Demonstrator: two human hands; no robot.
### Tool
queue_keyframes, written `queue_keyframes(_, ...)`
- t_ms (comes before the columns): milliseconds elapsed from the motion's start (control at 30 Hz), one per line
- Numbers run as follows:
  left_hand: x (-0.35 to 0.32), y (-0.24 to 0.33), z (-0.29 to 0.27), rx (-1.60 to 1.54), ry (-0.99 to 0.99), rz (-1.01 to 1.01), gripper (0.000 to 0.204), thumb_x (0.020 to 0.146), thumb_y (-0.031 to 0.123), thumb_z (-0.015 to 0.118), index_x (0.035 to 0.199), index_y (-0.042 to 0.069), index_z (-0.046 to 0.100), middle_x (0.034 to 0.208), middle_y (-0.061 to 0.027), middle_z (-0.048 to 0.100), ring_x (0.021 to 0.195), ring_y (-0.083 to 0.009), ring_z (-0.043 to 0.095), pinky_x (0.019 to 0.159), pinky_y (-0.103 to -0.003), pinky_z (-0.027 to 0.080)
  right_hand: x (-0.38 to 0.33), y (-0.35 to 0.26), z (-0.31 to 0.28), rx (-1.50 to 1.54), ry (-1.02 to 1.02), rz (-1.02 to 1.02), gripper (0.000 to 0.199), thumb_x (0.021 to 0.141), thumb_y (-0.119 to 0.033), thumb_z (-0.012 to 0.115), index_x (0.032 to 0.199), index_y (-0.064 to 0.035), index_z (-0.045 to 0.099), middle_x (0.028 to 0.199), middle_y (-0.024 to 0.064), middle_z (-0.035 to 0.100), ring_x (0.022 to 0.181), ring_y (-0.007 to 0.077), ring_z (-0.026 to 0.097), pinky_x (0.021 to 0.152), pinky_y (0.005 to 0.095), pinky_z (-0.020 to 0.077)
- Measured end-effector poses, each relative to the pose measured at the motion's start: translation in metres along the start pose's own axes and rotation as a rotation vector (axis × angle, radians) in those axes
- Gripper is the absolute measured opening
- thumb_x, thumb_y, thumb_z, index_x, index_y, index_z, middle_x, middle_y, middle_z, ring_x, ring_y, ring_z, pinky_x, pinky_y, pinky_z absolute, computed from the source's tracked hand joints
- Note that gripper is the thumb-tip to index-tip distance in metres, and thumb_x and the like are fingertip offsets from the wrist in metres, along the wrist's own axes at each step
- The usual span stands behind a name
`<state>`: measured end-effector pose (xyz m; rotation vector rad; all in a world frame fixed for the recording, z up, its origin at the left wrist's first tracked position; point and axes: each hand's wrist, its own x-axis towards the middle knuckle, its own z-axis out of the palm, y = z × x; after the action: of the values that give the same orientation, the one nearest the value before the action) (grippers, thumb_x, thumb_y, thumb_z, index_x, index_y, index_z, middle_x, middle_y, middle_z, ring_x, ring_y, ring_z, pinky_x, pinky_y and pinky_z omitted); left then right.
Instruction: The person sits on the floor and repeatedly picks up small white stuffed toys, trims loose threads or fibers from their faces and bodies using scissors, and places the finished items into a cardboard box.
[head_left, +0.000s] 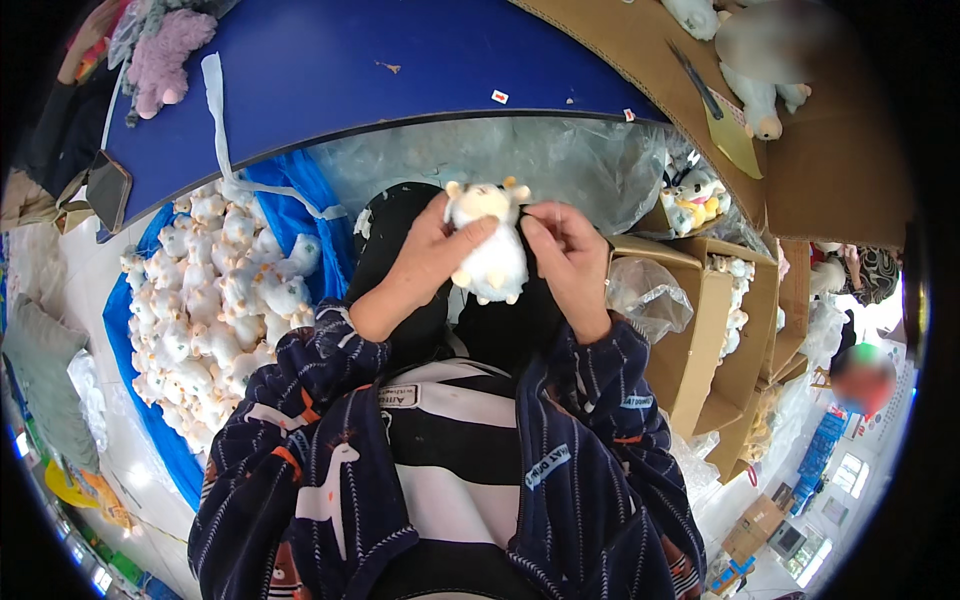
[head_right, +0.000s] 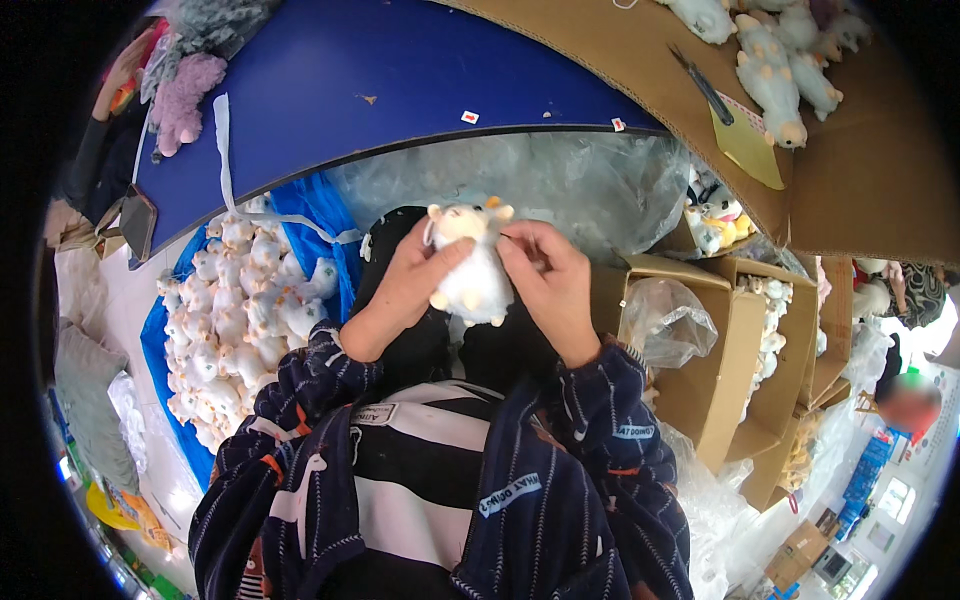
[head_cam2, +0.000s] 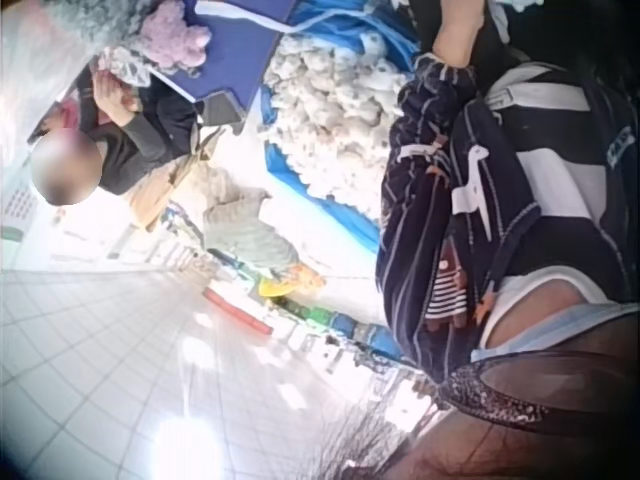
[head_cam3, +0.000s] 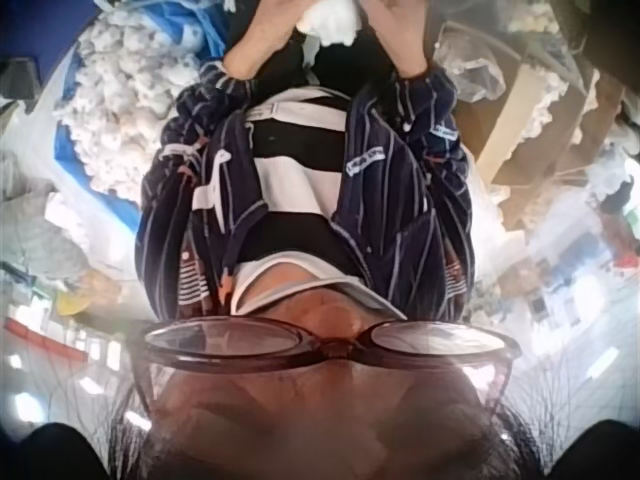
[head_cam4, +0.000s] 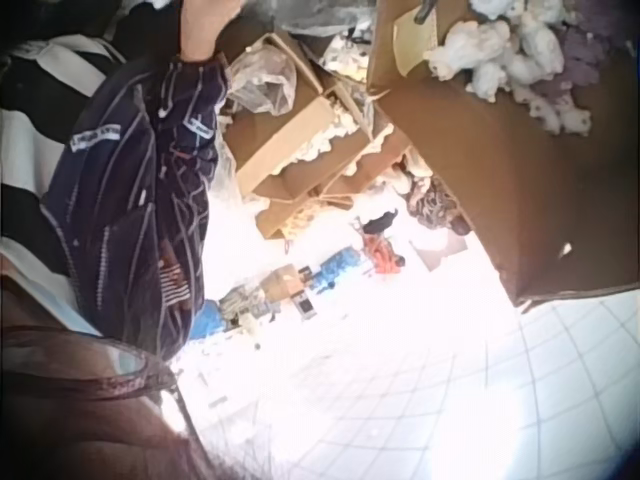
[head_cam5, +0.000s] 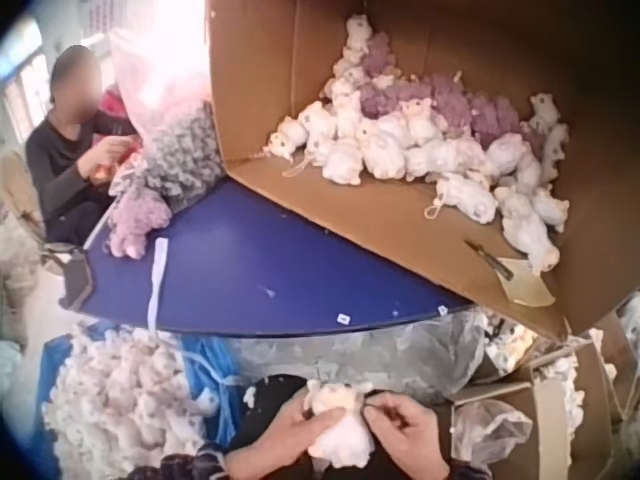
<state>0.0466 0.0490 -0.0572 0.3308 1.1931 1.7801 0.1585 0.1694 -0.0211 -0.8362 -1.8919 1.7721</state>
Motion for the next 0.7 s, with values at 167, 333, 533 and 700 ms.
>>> queue_keyframes(167, 0.005, 0.008, 0.001, -0.101, 0.031, -0.012, 0.037, 0.085, 0.015, 0.061, 0.116, 0.000, 0.045, 0.103, -0.0075, 0.056, 0.090, -0.0128, 0.057, 0.076, -0.027, 0.048, -0.029, -0.006, -0.007, -0.371, -0.063, -0.412, 0.027, 0.074, -0.004, 0.069, 0.100, -0.0031, 0.061, 0.069, 0.0046, 0.056, 0.055, 0.0086, 0.050, 0.050, 0.0203, 0.0402)
queue_keyframes(333, 0.010, 0.002, 0.002, -0.029, 0.044, -0.057, 0.042, 0.085, 0.023, 0.061, 0.115, -0.002, 0.045, 0.101, -0.0090, 0.056, 0.089, -0.0140, 0.057, 0.074, -0.027, 0.048, -0.025, -0.004, 0.011, -0.402, -0.085, -0.368, 0.019, 0.076, -0.006, 0.067, 0.092, -0.0015, 0.058, 0.068, 0.0040, 0.055, 0.055, 0.0090, 0.050, 0.051, 0.0209, 0.0411)
queue_keyframes(533, 0.011, 0.015, 0.001, -0.079, 0.033, -0.249, 0.058, 0.082, 0.033, 0.063, 0.117, -0.007, 0.039, 0.100, -0.0138, 0.056, 0.091, -0.0193, 0.059, 0.072, -0.031, 0.050, -0.014, -0.006, 0.009, 0.065, -0.124, 0.068, 0.014, 0.085, -0.012, 0.061, 0.090, -0.0001, 0.057, 0.071, -0.0031, 0.054, 0.059, 0.0024, 0.047, 0.050, 0.0176, 0.0374)
queue_keyframes(700, 0.013, 0.015, 0.001, -0.180, 0.111, -0.207, 0.047, 0.083, 0.023, 0.061, 0.116, -0.004, 0.040, 0.102, -0.0133, 0.057, 0.091, -0.0201, 0.061, 0.075, -0.032, 0.052, -0.028, -0.010, 0.000, 0.126, -0.004, 0.027, 0.013, 0.084, -0.008, 0.061, 0.094, -0.0004, 0.059, 0.075, -0.0018, 0.056, 0.058, 0.0014, 0.045, 0.049, 0.0157, 0.0340)
